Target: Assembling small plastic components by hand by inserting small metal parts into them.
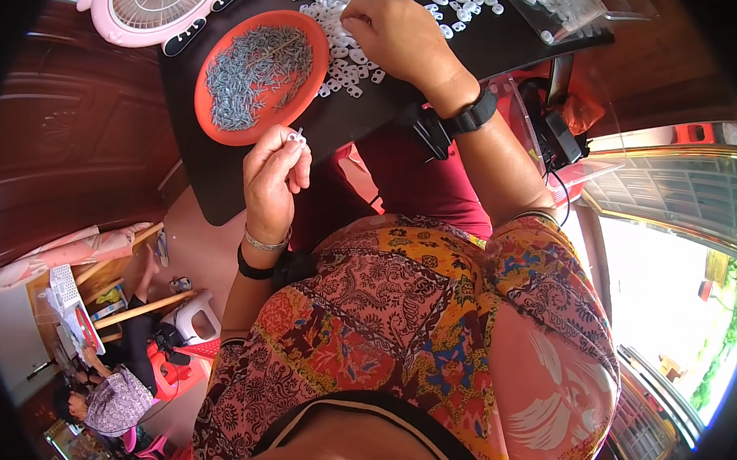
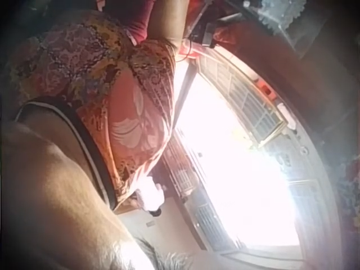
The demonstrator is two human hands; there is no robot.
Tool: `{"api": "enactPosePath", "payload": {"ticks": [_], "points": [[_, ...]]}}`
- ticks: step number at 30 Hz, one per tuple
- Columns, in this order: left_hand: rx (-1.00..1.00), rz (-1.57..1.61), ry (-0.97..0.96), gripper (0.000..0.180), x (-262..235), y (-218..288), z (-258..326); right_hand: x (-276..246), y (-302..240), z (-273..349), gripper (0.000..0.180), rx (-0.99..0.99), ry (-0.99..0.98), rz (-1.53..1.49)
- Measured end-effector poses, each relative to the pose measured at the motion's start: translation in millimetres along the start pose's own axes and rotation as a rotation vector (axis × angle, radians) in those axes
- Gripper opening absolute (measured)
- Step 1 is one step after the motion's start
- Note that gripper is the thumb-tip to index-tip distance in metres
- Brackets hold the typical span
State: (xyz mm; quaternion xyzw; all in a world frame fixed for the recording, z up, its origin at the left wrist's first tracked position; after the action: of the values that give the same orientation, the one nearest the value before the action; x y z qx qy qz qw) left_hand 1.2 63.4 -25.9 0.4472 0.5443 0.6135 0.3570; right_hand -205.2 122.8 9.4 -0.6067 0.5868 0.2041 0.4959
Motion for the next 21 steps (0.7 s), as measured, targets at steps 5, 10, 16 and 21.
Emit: {"api": "enactPosePath", "payload": {"ticks": [5, 10, 16, 21], "points": [[0.014, 0.062, -0.017, 0.015, 0, 2, -1, 17, -1, 11, 0.018, 0.113, -0.2, -1.141], [0.03, -0.024, -0.001, 0.017, 2, 9, -3, 17, -35, 20, 0.017, 0.193, -0.363, -1.304], [0.125, 0.025, 0.052, 0.021, -3, 19, -1, 29, -59, 24, 0.015, 0.075, -0.494, -1.366], [0.148, 0.169, 0.04, 0.02, -11, 16, 0, 33, -73, 29, 0.013, 0.037, -0.569, -1.339]]}}
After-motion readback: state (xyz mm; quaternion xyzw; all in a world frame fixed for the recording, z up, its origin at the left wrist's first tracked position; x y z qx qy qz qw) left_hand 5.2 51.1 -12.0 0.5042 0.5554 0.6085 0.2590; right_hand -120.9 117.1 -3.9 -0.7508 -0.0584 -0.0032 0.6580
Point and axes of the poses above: each hand's wrist, its own z-axis away from the middle knuckle, its own x-axis out of the palm, y = z × x, the point moved 5 cm from there along -z, towards the middle knuckle, and after that the axes turned 12 degrees about -y, right-handed, at the moved point
